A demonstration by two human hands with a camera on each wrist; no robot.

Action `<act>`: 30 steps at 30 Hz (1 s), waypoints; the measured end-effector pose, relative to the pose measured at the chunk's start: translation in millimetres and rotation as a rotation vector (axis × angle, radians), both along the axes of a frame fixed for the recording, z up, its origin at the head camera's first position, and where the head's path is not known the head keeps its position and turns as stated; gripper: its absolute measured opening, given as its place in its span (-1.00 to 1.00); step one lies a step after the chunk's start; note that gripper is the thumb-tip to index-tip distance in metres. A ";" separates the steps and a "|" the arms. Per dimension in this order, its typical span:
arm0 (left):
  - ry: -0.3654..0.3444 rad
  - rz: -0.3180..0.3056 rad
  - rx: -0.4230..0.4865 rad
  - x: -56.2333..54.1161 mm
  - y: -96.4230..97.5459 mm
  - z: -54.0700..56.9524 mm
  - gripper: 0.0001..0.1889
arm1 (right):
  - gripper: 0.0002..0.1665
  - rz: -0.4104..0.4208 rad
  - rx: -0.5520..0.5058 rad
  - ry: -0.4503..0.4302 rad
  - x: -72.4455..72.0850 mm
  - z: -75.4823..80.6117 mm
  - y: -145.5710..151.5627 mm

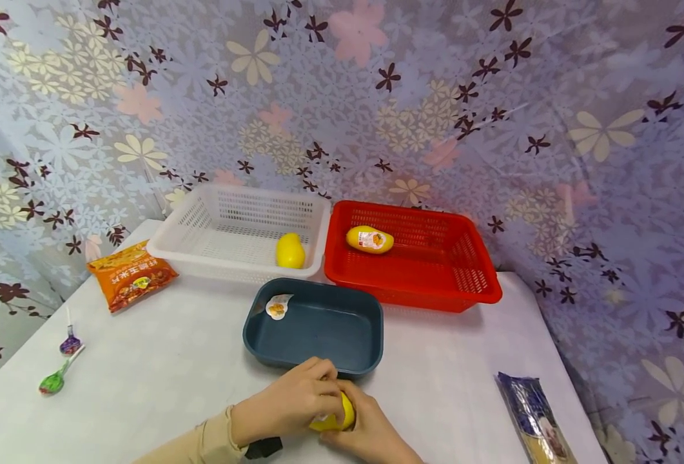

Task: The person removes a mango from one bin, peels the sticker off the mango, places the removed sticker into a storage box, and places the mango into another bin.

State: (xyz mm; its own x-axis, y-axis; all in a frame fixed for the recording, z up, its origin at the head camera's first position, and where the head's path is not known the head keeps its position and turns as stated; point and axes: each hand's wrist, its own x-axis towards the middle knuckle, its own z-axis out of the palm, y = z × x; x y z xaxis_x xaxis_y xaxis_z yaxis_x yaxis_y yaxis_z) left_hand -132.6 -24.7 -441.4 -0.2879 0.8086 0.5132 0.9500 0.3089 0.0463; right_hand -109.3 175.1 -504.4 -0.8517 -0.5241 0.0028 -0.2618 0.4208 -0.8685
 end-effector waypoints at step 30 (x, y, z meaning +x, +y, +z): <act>-0.581 0.109 -0.034 -16.3 -17.3 3.6 -0.61 | -0.03 -0.032 0.106 0.011 1.5 2.8 2.0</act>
State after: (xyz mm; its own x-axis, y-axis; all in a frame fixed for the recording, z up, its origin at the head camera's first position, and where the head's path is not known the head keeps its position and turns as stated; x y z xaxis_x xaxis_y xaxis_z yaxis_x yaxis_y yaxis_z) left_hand -149.0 -42.0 -437.8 -0.5963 0.7717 0.2209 0.7345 0.4135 0.5381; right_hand -107.7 177.0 -501.5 -0.8681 -0.4947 -0.0416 -0.2563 0.5183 -0.8159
